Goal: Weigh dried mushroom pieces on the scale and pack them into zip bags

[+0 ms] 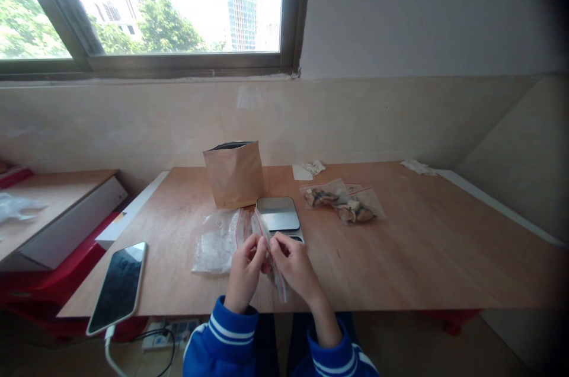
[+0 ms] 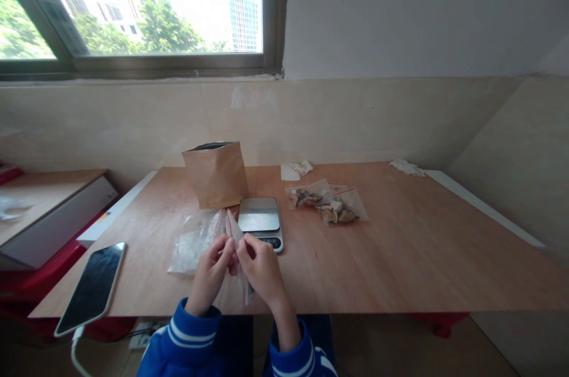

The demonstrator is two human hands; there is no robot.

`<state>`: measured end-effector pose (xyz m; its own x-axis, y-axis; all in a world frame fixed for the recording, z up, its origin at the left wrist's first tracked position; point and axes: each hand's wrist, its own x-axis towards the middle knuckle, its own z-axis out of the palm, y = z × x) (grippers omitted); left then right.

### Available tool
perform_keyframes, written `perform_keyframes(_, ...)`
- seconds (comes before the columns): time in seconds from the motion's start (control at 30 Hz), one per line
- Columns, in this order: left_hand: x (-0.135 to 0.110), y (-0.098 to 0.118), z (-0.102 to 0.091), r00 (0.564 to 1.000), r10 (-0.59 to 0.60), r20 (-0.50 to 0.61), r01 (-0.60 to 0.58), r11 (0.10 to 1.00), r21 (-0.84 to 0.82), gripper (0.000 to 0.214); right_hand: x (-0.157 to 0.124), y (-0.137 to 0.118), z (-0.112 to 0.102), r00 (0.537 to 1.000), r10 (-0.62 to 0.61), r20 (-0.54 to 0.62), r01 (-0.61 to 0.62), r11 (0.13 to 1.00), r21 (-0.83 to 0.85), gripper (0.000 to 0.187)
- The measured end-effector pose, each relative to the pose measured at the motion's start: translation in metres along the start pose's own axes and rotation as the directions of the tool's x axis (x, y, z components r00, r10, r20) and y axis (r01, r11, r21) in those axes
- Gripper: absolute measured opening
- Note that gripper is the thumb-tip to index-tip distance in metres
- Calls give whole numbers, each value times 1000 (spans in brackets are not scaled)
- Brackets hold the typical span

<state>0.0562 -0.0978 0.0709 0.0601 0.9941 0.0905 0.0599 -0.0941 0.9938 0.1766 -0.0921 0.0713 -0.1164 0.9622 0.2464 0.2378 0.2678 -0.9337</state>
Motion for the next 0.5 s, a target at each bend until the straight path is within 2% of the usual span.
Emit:
perform_keyframes(0.07,-1,2,-7,997,1,-77,-1,1000,2,36,1,7,-8,995,2,-102,0,1000,21,32)
perform_keyframes(0.13,-1,6,-17,983,24,-184,-22,1000,14,36,2,13,-20,967,24,-254,-13,999,45,34)
perform_keyframes(0.2,-1,9,-27,983,49,-177,-41,998,47,38,1,15,-29,936,62,-347,-32,995,93,36)
perform_keyframes(0.27,0,9,-31,993,28,-112,-24,999,41,39,0,13,-32,936,98,-337,-36,982,183,37)
perform_keyframes(0.33,1,4,-29,996,-22,-92,18,999,-37,42,-1,7,-27,943,118,-311,-21,953,301,38)
perform_keyframes(0.4,3,-6,-23,990,-84,-114,60,979,-194,46,-2,-1,-20,944,126,-305,9,915,403,38)
perform_keyframes(0.5,5,-22,-12,974,-185,-128,112,893,-436,48,-3,-11,-10,936,129,-328,59,860,506,38)
